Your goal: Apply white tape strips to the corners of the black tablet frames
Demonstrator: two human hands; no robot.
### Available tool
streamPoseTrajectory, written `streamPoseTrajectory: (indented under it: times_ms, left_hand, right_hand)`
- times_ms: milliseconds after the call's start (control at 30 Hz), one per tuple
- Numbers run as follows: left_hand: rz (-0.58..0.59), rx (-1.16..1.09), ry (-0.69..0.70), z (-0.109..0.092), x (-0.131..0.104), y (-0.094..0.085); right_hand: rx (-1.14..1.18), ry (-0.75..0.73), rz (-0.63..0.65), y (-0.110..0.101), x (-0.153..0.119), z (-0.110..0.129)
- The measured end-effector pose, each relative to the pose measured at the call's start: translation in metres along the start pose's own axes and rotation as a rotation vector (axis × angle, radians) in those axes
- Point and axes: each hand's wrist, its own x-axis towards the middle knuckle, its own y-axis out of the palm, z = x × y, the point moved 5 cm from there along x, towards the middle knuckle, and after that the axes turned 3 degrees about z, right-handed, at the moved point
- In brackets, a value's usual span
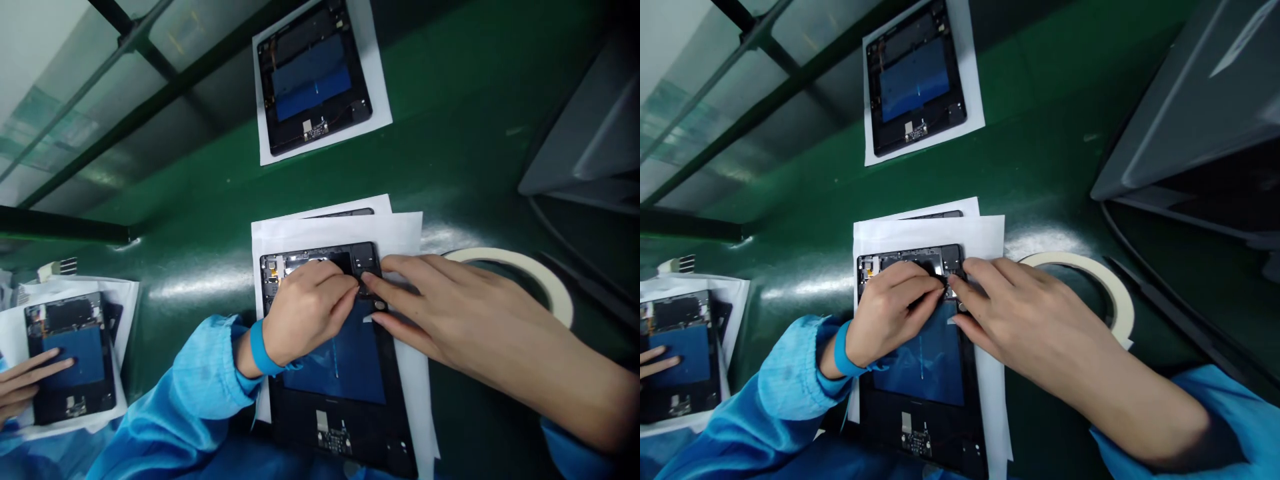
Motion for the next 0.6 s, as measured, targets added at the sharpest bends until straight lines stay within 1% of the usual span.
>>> streamPoseTrajectory:
  times_ms: [167,267,333,433,533,600]
  left_hand:
    - [-0.003,-0.019,-0.023,0.001,0.002,-0.001]
    - [0.011,-0.023,-0.039,0.003,0.001,0.001]
    - [0.029,0.000,-0.026,0.004,0.001,0.003]
    - [0.061,0.135,0.052,-0.001,0.000,0.004]
    - [0.092,0.370,0.195,-0.013,-0.002,0.000]
    - [0.125,0.475,0.276,-0.019,-0.004,-0.002]
  right_hand:
    - [-0.019,-0.011,0.012,0.000,-0.001,0.002]
    - [-0.025,-0.024,0.021,0.000,-0.002,0.005]
    - [-0.032,-0.028,0.030,0.000,-0.003,0.007]
    - [-0.052,-0.029,0.061,0.001,-0.004,0.010]
    - [-0.090,-0.031,0.090,0.002,-0.004,0.012]
    - [-0.107,-0.033,0.093,0.002,-0.004,0.014]
